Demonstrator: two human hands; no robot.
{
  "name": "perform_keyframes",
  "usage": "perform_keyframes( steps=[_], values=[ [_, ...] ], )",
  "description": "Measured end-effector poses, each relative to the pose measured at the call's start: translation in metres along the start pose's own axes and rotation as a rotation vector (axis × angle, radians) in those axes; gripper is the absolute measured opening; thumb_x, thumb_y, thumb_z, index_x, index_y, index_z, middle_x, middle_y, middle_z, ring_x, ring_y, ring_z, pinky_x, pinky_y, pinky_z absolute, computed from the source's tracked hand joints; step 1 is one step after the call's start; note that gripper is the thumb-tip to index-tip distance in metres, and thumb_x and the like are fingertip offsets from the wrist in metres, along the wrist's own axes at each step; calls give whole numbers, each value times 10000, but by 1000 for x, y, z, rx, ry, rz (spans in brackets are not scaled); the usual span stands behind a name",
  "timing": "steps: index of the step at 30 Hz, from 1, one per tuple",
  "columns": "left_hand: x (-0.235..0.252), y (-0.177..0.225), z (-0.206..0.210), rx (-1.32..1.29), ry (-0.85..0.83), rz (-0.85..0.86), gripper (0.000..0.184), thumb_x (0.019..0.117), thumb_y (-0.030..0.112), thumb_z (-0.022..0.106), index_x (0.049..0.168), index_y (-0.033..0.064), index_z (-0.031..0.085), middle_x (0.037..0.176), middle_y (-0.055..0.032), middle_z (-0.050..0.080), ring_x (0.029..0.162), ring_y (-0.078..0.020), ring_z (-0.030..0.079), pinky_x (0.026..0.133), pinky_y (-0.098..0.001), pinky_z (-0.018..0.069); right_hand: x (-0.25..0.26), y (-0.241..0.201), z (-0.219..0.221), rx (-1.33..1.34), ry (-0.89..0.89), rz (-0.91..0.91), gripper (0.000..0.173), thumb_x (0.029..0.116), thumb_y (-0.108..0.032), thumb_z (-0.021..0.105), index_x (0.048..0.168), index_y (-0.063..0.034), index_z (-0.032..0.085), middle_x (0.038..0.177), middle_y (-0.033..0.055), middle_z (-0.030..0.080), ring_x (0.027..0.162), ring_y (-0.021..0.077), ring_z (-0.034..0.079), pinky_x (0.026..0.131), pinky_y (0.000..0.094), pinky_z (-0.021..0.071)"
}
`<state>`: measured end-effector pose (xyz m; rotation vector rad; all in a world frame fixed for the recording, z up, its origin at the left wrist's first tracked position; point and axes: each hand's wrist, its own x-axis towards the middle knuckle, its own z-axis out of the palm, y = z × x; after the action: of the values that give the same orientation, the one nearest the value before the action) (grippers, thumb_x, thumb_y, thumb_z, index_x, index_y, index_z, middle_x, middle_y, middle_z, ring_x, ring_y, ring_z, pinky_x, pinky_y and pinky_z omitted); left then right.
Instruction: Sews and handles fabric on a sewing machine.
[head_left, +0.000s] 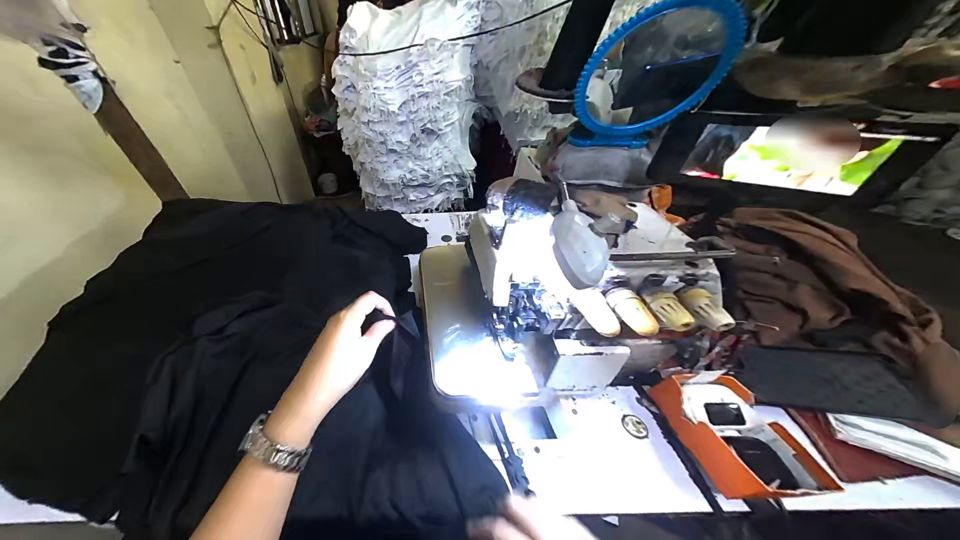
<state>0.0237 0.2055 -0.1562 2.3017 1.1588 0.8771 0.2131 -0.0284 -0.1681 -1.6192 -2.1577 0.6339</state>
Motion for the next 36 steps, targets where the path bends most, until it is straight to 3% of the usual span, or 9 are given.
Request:
perform_keyframes(
  steps=[2, 5, 10, 16, 21, 27, 30, 33, 36],
  values=[
    [-11, 44, -22, -283, -62, -99, 133, 886, -47, 701, 973, 45, 659, 842, -38, 671, 740, -92, 630, 695, -275, 538, 24, -9, -16, 36, 323, -34, 335, 950, -138, 689, 1260, -11, 692, 1148, 217, 692, 1035, 358, 684, 899, 500, 563],
    [-20, 60, -40, -458, -163, -61, 125, 876, 14, 724, 949, 112, 695, 833, 8, 704, 768, -65, 675, 705, -204, 571, 71, -8, -16, 66, 670, -76, 576, 909, -319, 745, 1363, 8, 611, 1237, 157, 690, 1105, 219, 675, 950, 365, 558],
    [-26, 57, -41, -509, -236, -70, 47, 919, 170, 717, 962, 161, 700, 843, 39, 720, 794, -45, 684, 724, -191, 564, 108, -4, -6, 201, 842, -205, 186, 961, -138, 630, 1096, -60, 733, 941, 4, 742, 864, 22, 689, 805, 174, 572],
    [-31, 48, -33, -575, -106, -44, 98, 975, 123, 635, 955, 130, 731, 850, 36, 696, 794, -17, 640, 734, -150, 518, 86, 5, -11, 372, 840, -254, 236, 975, -42, 543, 1065, -55, 761, 1029, 25, 744, 1003, 37, 672, 920, 204, 547],
    [-30, 59, -29, -707, -150, -122, 85, 887, 105, 758, 945, 131, 701, 816, 26, 722, 760, -34, 682, 729, -167, 563, 62, -32, -31, 682, 481, -396, 121, 987, 9, 597, 1041, 53, 696, 942, 114, 708, 877, 45, 658, 815, 179, 543],
    [-34, 77, -27, -884, -244, -140, 86, 904, 41, 716, 941, 110, 682, 846, 29, 718, 801, -13, 682, 769, -158, 560, 92, -10, -24, 458, 813, -197, 104, 923, -138, 699, 947, -37, 693, 813, -25, 686, 702, -54, 600, 646, 91, 508],
    [-38, 78, -28, -816, -200, -105, 118, 876, 84, 748, 936, 136, 660, 843, 63, 708, 793, -4, 680, 749, -155, 567, 92, -5, -20, 579, 752, -280, 97, 947, -96, 681, 975, -3, 681, 1055, 89, 707, 947, 48, 674, 804, 171, 576],
    [-38, 72, -30, -580, -183, 16, 154, 870, 170, 747, 1012, 144, 696, 877, 111, 711, 782, 33, 671, 715, -132, 567, 86, -6, -24, 686, 637, -320, 95, 943, -35, 664, 969, 55, 653, 875, 83, 671, 778, 34, 630, 722, 174, 541],
    [-36, 70, -41, -317, -276, 40, 207, 928, 213, 701, 1065, 60, 726, 916, 36, 679, 751, 45, 581, 676, -126, 482, 77, -5, -36, 511, 675, -255, 107, 936, -60, 681, 950, 47, 672, 799, 95, 672, 687, 59, 606, 663, 175, 511]
  ],
)
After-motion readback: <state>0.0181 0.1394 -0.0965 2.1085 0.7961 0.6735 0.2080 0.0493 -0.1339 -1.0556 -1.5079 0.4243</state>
